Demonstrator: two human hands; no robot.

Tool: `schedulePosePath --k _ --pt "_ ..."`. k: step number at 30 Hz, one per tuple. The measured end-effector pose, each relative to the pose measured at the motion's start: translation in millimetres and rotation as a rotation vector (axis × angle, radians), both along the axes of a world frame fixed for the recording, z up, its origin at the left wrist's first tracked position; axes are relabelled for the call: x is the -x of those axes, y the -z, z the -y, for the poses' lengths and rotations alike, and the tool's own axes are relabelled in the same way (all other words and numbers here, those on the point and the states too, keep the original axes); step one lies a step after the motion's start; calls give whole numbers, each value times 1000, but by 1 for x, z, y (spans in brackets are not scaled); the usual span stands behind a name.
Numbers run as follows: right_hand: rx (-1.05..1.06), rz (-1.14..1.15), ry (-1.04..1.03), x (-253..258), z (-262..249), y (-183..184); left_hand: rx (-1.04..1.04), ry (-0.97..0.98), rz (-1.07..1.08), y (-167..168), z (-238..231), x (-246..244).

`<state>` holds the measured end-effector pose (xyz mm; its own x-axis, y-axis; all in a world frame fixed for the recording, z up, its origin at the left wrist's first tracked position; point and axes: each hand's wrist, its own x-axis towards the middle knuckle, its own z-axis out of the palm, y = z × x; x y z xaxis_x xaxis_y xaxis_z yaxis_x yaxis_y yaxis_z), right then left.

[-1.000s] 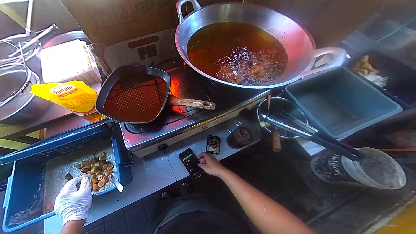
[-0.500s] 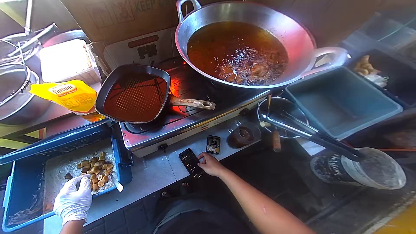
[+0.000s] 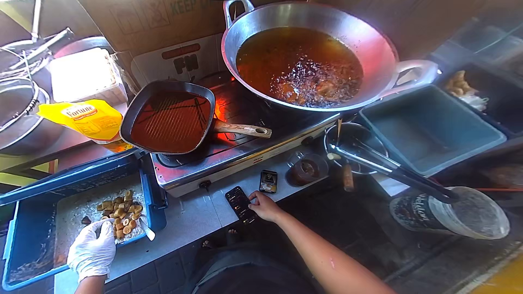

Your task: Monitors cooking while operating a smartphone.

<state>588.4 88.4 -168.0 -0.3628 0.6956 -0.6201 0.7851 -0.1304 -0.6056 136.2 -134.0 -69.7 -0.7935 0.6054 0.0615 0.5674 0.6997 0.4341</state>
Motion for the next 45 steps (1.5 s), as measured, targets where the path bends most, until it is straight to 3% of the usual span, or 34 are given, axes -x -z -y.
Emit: schedulePosePath --k 45 --pt "2 3 2 0 2 5 -21 23 -20 -1 1 -1"
